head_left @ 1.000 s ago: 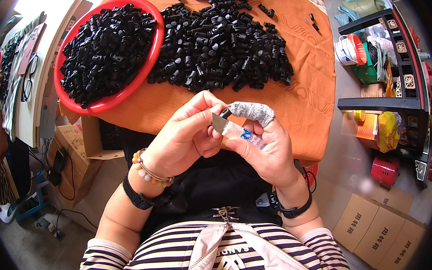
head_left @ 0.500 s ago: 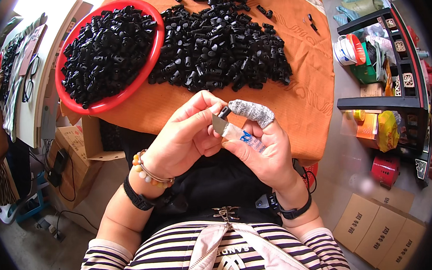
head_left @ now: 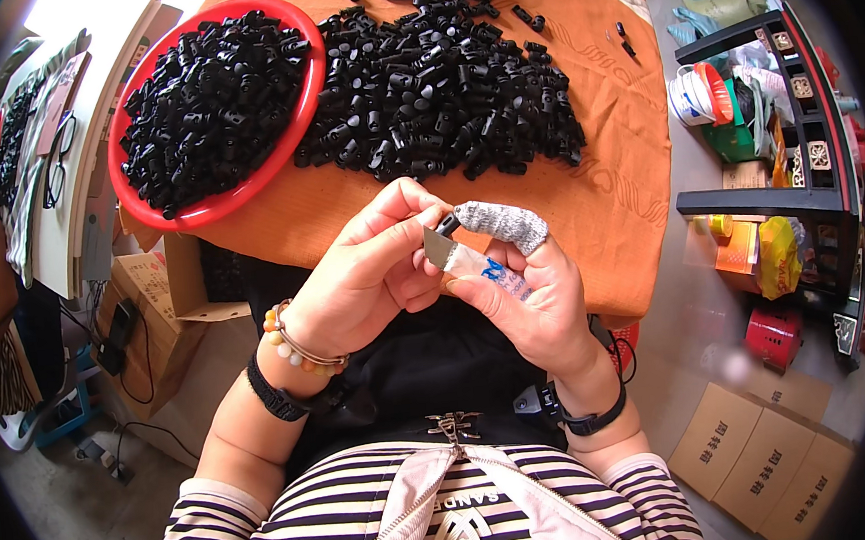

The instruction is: Using a small hand blade to scrape excess material or smooth the surface of small black shoe components.

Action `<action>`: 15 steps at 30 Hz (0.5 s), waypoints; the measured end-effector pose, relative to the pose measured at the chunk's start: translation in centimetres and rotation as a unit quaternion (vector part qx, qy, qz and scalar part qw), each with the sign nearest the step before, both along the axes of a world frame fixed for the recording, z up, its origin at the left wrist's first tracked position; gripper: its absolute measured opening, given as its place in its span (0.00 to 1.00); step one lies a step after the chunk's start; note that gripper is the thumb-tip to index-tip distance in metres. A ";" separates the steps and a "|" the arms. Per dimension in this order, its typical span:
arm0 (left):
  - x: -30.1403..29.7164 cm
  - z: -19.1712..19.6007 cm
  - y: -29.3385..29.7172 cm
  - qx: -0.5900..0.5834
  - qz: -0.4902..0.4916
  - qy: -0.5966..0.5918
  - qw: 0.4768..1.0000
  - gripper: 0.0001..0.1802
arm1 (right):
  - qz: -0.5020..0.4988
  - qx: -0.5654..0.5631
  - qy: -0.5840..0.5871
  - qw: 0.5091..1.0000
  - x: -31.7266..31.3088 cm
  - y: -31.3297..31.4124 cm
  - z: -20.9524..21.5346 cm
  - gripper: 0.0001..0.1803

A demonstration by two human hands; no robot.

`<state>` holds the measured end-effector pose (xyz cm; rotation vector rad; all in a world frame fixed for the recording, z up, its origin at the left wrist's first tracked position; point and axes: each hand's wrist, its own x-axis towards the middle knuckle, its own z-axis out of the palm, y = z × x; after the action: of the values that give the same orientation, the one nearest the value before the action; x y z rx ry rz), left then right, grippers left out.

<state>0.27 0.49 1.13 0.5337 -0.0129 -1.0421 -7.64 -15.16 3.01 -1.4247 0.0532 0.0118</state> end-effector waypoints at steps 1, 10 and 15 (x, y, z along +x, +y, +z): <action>0.0 0.0 0.0 -0.002 0.001 0.001 1.000 0.04 | 0.005 0.007 -0.001 1.000 0.0 0.0 0.0 0.21; -0.5 0.3 -0.3 0.038 0.024 0.018 0.999 0.07 | -0.018 -0.066 -0.019 0.997 -0.2 -0.6 -0.8 0.21; -0.2 0.2 -0.2 0.024 0.015 0.018 0.999 0.06 | -0.028 -0.017 -0.008 0.999 -0.3 0.0 -0.3 0.22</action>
<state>0.08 0.32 1.34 0.5567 0.0507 -1.0241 -7.97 -15.18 2.68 -1.4557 0.0797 -0.0471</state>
